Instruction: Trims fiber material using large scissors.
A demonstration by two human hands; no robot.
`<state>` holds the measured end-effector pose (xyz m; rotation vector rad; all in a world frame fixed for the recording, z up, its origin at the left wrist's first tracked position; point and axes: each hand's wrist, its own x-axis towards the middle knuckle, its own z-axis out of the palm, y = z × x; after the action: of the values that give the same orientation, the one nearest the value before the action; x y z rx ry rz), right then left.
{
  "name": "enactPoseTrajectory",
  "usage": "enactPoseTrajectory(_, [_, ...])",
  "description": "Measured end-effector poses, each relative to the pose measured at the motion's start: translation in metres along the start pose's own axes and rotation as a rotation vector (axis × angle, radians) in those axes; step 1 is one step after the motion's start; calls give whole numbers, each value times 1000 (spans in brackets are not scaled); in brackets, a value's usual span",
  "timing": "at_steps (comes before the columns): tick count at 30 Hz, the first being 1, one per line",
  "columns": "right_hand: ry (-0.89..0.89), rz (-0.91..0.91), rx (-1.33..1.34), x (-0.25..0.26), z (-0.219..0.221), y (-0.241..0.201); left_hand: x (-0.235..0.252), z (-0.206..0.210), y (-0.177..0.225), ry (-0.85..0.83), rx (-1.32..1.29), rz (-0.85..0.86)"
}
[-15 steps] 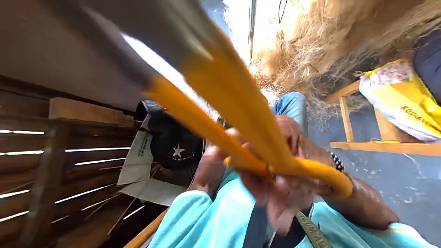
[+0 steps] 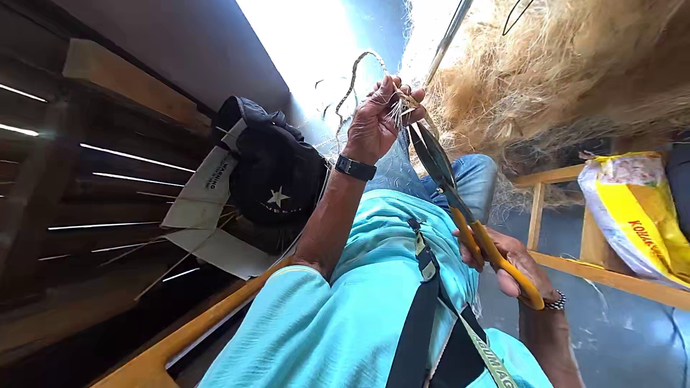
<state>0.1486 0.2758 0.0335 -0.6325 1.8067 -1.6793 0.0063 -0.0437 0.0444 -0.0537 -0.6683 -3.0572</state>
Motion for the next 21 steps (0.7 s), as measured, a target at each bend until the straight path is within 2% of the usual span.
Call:
enactPoseTrajectory(4, [19,74,-35,-5,-5,7,-5,0,4,-14,9,-45])
enactPoseTrajectory(10, [33,52,-45,-2,-7,9,-11,-2,4,-61,26,-109])
enactPoseTrajectory(21, [61,66,-124,-1,-23,3,-18,5,2,10,49,-211])
